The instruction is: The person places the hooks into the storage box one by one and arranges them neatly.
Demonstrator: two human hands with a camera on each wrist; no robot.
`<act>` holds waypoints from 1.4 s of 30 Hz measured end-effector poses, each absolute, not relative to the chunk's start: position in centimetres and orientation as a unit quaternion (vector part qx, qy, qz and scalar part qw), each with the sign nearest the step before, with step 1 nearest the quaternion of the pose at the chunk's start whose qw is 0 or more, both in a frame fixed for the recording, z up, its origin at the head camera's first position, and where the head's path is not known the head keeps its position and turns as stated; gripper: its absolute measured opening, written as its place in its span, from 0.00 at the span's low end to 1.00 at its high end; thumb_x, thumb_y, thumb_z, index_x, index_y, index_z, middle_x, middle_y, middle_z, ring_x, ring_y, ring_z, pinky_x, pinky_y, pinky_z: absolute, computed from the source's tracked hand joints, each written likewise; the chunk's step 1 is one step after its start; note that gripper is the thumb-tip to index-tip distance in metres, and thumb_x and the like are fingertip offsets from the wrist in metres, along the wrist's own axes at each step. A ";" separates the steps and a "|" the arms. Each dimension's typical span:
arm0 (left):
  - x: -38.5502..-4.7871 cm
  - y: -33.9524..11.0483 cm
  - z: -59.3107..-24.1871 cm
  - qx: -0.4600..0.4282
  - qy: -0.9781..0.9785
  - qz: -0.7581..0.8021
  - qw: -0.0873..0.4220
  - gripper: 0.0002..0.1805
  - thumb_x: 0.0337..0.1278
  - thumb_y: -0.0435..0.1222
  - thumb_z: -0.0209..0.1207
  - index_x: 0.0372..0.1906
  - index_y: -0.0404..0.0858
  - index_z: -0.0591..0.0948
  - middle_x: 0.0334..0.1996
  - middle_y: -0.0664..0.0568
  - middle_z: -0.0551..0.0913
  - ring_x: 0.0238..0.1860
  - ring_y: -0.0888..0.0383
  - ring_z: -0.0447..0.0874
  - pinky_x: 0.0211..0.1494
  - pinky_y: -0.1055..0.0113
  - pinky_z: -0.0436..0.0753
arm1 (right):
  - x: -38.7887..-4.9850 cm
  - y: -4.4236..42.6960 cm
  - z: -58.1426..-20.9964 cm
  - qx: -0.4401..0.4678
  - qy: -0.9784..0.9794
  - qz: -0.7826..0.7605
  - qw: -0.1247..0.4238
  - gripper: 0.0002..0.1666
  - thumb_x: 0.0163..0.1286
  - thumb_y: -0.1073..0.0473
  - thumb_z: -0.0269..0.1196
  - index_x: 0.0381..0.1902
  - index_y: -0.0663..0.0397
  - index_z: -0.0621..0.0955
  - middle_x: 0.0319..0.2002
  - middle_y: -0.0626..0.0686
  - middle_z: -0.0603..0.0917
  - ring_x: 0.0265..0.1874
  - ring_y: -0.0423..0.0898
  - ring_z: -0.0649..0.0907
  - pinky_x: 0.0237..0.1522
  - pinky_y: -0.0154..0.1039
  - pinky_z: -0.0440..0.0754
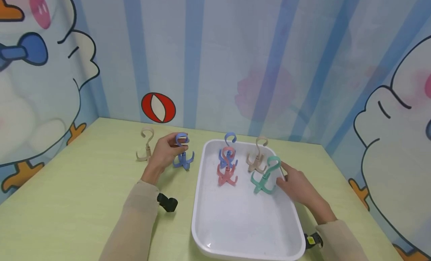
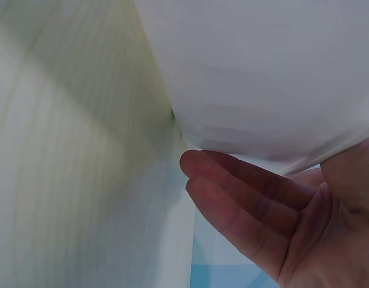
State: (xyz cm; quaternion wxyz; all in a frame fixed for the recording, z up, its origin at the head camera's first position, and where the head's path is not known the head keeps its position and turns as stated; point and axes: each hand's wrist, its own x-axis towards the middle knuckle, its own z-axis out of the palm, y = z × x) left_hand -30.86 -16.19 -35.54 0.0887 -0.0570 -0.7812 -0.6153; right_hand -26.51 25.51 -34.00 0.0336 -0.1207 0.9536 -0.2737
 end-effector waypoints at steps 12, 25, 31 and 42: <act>-30.8 -16.3 -35.9 -0.079 -0.759 -0.641 0.077 0.26 0.69 0.24 0.62 0.70 0.33 0.78 0.62 0.30 0.83 0.58 0.42 0.88 0.50 0.75 0.85 | -26.5 25.4 -34.2 -0.116 0.955 -0.271 0.036 0.42 0.79 0.60 0.54 0.82 0.70 0.54 0.52 0.74 0.87 0.38 0.55 0.92 0.31 0.44 0.89; -30.7 -16.3 -34.6 -0.100 -0.747 -0.653 0.080 0.28 0.65 0.26 0.67 0.69 0.32 0.79 0.63 0.36 0.85 0.42 0.68 0.88 0.44 0.72 0.89 | -26.5 25.5 -34.1 -0.119 0.955 -0.270 0.031 0.41 0.79 0.60 0.54 0.82 0.71 0.54 0.53 0.75 0.86 0.39 0.56 0.92 0.32 0.45 0.90; -30.5 -16.3 -34.2 -0.105 -0.749 -0.650 0.075 0.29 0.65 0.26 0.68 0.71 0.34 0.78 0.63 0.35 0.84 0.42 0.67 0.89 0.44 0.69 0.90 | -26.6 25.5 -34.3 -0.117 0.955 -0.270 0.031 0.41 0.79 0.60 0.54 0.82 0.70 0.55 0.52 0.74 0.87 0.38 0.55 0.92 0.31 0.44 0.89; -30.1 -16.2 -33.1 -0.142 -0.750 -0.641 0.078 0.29 0.65 0.26 0.68 0.70 0.35 0.78 0.61 0.35 0.86 0.45 0.65 0.89 0.44 0.69 0.90 | -26.7 25.5 -34.2 -0.114 0.956 -0.267 0.034 0.41 0.79 0.60 0.54 0.83 0.69 0.54 0.52 0.73 0.87 0.38 0.55 0.92 0.32 0.45 0.90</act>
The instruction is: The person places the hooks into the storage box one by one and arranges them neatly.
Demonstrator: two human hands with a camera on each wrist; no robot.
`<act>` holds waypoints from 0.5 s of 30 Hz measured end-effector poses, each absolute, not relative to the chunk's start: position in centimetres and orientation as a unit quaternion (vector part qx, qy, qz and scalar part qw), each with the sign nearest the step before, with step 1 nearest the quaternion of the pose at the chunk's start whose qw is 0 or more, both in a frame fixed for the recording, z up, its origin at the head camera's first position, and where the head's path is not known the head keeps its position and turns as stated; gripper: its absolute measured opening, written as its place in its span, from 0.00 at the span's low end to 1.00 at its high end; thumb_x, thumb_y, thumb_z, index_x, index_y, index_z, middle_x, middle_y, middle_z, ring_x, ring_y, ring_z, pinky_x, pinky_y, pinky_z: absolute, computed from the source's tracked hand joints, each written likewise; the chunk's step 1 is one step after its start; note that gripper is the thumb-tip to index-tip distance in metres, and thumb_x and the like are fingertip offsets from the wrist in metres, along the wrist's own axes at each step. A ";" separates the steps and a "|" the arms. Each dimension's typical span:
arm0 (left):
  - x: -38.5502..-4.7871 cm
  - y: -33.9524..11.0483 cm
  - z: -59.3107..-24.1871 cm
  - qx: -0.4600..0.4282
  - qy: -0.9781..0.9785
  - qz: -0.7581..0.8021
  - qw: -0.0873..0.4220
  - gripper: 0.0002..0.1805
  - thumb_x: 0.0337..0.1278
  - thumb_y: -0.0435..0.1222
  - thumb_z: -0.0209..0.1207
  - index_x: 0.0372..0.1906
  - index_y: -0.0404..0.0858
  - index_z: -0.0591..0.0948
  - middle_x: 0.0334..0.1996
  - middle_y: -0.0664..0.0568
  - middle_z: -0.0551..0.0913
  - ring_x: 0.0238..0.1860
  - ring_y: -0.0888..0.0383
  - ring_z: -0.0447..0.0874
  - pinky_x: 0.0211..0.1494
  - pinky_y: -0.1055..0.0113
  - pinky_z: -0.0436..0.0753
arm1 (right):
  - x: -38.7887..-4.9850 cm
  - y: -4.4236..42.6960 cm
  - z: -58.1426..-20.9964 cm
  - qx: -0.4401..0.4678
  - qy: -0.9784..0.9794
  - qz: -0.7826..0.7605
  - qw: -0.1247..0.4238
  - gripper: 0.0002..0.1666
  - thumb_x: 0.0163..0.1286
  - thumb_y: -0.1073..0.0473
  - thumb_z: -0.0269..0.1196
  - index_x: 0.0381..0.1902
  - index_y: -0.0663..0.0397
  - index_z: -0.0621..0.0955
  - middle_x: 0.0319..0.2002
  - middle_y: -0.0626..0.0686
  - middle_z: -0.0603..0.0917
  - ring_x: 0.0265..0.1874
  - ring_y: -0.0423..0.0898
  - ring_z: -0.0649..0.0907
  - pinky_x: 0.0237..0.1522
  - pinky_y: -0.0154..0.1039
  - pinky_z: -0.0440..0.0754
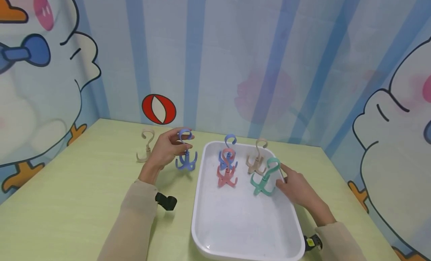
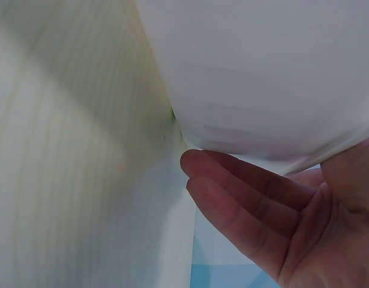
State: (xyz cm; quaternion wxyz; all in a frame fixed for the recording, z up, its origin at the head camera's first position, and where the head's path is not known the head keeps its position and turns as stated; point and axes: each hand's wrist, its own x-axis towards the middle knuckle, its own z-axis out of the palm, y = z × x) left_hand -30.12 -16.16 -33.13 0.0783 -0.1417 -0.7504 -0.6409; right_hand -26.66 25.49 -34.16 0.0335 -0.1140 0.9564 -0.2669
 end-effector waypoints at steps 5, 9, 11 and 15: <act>-29.8 -16.1 -32.3 -0.150 -0.759 -0.629 0.078 0.29 0.65 0.26 0.68 0.71 0.37 0.78 0.62 0.35 0.85 0.47 0.58 0.90 0.45 0.66 0.91 | -26.7 25.5 -34.2 -0.114 0.956 -0.269 0.035 0.42 0.79 0.60 0.54 0.83 0.69 0.54 0.52 0.73 0.87 0.38 0.55 0.92 0.32 0.45 0.90; -29.4 -16.1 -31.6 -0.154 -0.765 -0.620 0.081 0.30 0.66 0.27 0.68 0.72 0.39 0.78 0.62 0.35 0.85 0.47 0.55 0.91 0.45 0.65 0.91 | -26.7 25.5 -34.2 -0.117 0.955 -0.271 0.034 0.41 0.79 0.60 0.54 0.83 0.69 0.54 0.52 0.73 0.87 0.38 0.55 0.92 0.32 0.45 0.89; -29.3 -16.2 -31.4 -0.155 -0.766 -0.618 0.082 0.30 0.66 0.27 0.68 0.72 0.39 0.77 0.62 0.34 0.85 0.47 0.55 0.91 0.45 0.65 0.92 | -26.7 25.5 -34.2 -0.117 0.955 -0.270 0.033 0.41 0.79 0.60 0.54 0.83 0.69 0.54 0.52 0.73 0.87 0.38 0.55 0.92 0.32 0.45 0.89; -29.2 -16.2 -31.3 -0.154 -0.768 -0.616 0.081 0.31 0.66 0.28 0.68 0.73 0.39 0.77 0.62 0.34 0.85 0.48 0.55 0.91 0.46 0.65 0.92 | -26.6 25.5 -34.2 -0.117 0.956 -0.267 0.031 0.41 0.79 0.60 0.54 0.83 0.70 0.54 0.51 0.73 0.87 0.38 0.54 0.91 0.31 0.44 0.89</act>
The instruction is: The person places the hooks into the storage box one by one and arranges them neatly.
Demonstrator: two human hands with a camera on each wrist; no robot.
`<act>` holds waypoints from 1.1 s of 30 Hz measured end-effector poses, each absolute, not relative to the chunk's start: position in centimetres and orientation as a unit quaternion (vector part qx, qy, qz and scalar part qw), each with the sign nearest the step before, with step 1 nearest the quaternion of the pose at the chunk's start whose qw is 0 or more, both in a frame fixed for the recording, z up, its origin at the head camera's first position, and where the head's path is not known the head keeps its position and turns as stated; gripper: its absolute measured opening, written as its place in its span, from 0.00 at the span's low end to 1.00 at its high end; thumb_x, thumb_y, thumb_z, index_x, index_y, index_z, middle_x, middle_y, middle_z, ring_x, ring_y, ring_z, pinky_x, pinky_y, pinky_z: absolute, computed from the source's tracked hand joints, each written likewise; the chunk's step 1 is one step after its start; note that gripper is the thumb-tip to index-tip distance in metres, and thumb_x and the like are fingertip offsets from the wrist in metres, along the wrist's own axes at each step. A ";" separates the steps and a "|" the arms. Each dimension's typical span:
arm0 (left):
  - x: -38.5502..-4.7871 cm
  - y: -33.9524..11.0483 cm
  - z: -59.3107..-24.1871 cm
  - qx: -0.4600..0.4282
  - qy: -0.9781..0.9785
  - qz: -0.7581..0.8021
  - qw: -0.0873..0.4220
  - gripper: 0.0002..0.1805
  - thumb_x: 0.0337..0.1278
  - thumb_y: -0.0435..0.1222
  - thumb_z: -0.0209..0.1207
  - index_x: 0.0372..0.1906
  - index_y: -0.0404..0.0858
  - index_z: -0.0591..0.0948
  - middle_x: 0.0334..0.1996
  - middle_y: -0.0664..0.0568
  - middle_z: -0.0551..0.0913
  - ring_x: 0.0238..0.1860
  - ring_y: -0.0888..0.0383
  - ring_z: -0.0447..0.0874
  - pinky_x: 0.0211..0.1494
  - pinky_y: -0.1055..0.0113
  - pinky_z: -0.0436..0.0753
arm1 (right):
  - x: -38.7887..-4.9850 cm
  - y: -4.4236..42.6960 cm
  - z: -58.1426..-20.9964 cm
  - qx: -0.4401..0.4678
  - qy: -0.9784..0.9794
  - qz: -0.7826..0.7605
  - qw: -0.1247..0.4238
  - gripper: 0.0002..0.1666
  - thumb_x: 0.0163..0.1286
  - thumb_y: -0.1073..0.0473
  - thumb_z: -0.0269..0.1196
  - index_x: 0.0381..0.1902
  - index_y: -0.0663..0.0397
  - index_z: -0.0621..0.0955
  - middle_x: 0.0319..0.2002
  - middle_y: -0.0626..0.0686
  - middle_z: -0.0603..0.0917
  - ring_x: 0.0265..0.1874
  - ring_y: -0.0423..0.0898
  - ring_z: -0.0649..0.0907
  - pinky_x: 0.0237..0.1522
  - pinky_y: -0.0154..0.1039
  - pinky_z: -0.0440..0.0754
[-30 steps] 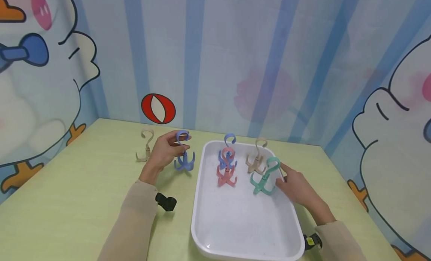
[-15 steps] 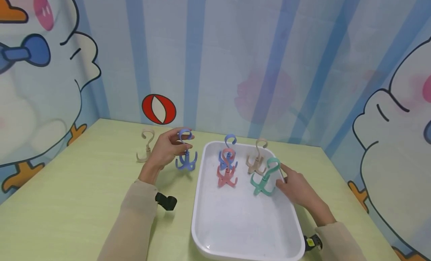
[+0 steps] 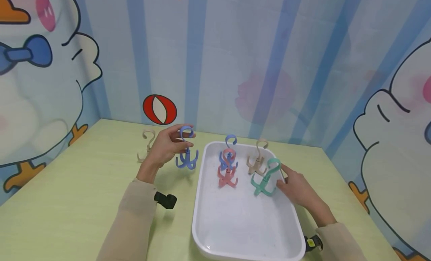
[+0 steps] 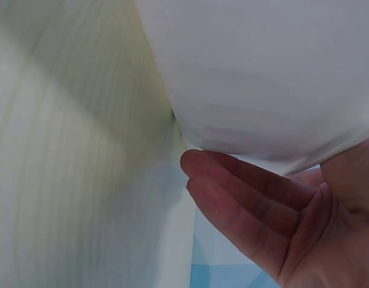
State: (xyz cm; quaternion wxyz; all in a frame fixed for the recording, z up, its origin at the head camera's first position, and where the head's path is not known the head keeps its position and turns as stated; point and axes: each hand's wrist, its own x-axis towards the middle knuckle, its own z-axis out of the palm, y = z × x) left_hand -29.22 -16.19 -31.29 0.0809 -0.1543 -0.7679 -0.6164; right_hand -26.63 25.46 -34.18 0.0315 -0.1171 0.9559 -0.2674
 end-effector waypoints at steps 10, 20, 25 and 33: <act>-29.1 -16.2 -31.0 -0.154 -0.762 -0.625 0.078 0.31 0.66 0.27 0.67 0.73 0.39 0.77 0.62 0.34 0.84 0.48 0.57 0.92 0.47 0.63 0.92 | -26.7 25.6 -34.2 -0.124 0.954 -0.271 0.034 0.41 0.79 0.60 0.53 0.83 0.69 0.53 0.53 0.74 0.86 0.39 0.56 0.92 0.31 0.44 0.89; -28.6 -15.9 -30.3 -0.160 -0.757 -0.629 0.072 0.32 0.65 0.28 0.68 0.73 0.40 0.77 0.62 0.35 0.85 0.45 0.59 0.92 0.47 0.62 0.92 | -26.5 25.6 -34.2 -0.124 0.954 -0.272 0.033 0.42 0.79 0.60 0.54 0.83 0.69 0.53 0.50 0.73 0.87 0.37 0.53 0.91 0.29 0.42 0.86; -28.5 -15.8 -30.0 -0.163 -0.759 -0.626 0.071 0.32 0.65 0.28 0.69 0.73 0.40 0.77 0.61 0.35 0.85 0.44 0.59 0.91 0.47 0.62 0.92 | -26.6 25.5 -34.2 -0.121 0.954 -0.271 0.035 0.42 0.79 0.60 0.54 0.83 0.69 0.53 0.51 0.73 0.87 0.38 0.54 0.92 0.28 0.42 0.85; -28.2 -15.5 -29.4 -0.170 -0.760 -0.623 0.069 0.32 0.65 0.28 0.69 0.73 0.41 0.77 0.60 0.36 0.86 0.45 0.56 0.92 0.48 0.60 0.92 | -26.5 25.5 -34.1 -0.120 0.954 -0.272 0.035 0.42 0.80 0.60 0.54 0.83 0.69 0.53 0.52 0.74 0.87 0.38 0.54 0.91 0.29 0.43 0.87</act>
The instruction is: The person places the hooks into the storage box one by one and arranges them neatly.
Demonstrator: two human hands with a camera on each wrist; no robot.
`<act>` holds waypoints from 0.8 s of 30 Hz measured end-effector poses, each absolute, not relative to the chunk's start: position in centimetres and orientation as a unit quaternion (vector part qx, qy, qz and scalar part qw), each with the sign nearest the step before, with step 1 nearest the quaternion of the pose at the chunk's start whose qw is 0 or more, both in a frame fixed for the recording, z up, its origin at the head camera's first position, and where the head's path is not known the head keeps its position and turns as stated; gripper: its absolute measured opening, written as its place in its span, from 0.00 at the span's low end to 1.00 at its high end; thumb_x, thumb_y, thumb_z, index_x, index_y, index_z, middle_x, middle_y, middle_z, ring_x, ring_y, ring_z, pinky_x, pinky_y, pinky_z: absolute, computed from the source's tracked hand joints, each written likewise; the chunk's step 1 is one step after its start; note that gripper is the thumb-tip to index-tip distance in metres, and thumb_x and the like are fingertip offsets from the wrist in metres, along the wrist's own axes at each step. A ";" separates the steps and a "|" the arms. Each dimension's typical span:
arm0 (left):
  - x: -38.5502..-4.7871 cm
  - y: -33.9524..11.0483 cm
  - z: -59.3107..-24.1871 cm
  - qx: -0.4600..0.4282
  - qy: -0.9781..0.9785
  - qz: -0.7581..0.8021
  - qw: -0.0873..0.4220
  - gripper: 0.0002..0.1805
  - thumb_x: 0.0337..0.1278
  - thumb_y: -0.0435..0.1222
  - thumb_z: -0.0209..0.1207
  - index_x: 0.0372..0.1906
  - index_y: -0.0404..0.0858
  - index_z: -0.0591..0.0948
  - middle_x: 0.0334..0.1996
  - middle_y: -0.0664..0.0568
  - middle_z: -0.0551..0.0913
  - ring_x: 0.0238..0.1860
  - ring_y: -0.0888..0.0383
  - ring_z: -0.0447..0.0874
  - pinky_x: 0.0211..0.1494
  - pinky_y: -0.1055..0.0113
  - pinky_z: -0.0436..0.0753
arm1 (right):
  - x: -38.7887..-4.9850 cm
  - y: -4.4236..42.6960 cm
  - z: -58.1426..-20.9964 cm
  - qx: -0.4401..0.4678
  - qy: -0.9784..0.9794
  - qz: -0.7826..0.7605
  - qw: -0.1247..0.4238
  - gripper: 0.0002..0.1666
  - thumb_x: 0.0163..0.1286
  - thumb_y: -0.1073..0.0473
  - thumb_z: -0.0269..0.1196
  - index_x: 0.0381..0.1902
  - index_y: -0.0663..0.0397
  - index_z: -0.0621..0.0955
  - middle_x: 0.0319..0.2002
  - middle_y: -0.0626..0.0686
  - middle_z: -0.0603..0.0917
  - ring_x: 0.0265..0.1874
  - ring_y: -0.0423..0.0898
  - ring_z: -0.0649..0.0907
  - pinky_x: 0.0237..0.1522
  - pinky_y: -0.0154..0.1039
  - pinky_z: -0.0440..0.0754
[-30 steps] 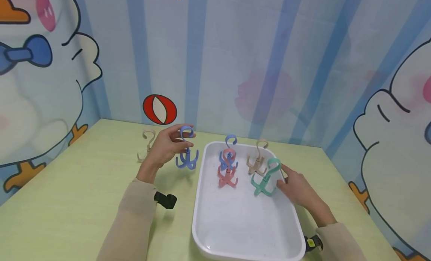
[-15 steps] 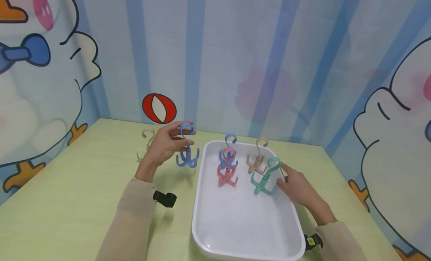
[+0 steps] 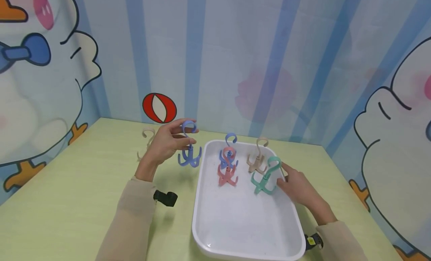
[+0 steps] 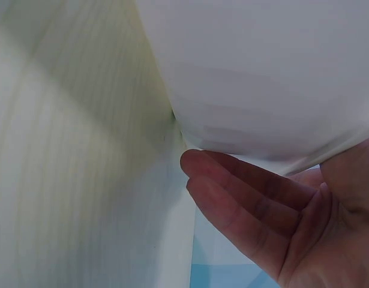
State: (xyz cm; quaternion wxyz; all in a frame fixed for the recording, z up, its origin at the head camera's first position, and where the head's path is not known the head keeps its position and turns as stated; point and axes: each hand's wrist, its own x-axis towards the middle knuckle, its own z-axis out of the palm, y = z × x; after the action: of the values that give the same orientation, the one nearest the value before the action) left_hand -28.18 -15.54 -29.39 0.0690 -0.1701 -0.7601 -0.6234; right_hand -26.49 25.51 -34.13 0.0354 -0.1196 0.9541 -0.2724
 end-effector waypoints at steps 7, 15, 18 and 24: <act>-27.8 -15.3 -28.9 -0.181 -0.758 -0.624 0.060 0.30 0.66 0.27 0.66 0.72 0.41 0.77 0.59 0.37 0.86 0.43 0.58 0.93 0.48 0.58 0.92 | -26.5 25.6 -34.1 -0.121 0.954 -0.272 0.035 0.41 0.79 0.60 0.54 0.83 0.69 0.53 0.51 0.73 0.87 0.37 0.54 0.92 0.29 0.43 0.87; -27.4 -14.9 -28.3 -0.197 -0.751 -0.628 0.049 0.31 0.66 0.27 0.66 0.73 0.43 0.78 0.60 0.37 0.86 0.45 0.52 0.94 0.49 0.56 0.92 | -26.6 25.6 -34.4 -0.116 0.954 -0.274 0.036 0.41 0.79 0.60 0.53 0.83 0.69 0.54 0.51 0.73 0.87 0.37 0.53 0.91 0.29 0.42 0.87; -27.1 -14.5 -27.9 -0.208 -0.748 -0.628 0.048 0.31 0.66 0.27 0.66 0.73 0.43 0.78 0.60 0.37 0.86 0.46 0.50 0.94 0.49 0.55 0.92 | -26.6 25.6 -34.4 -0.115 0.954 -0.275 0.036 0.41 0.79 0.60 0.54 0.83 0.69 0.54 0.53 0.74 0.86 0.38 0.55 0.92 0.30 0.43 0.88; -26.7 -14.1 -27.4 -0.218 -0.743 -0.631 0.047 0.31 0.67 0.26 0.65 0.73 0.40 0.77 0.60 0.36 0.86 0.45 0.52 0.93 0.49 0.55 0.92 | -26.6 25.5 -34.3 -0.115 0.955 -0.271 0.035 0.41 0.79 0.60 0.53 0.83 0.69 0.54 0.53 0.74 0.86 0.38 0.55 0.92 0.30 0.42 0.88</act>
State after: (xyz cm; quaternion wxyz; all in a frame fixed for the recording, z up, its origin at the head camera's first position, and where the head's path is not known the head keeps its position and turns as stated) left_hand -26.67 -14.10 -27.36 0.0474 -0.2181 -0.7433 -0.6306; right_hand -26.61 25.55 -34.30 0.0350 -0.1153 0.9551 -0.2708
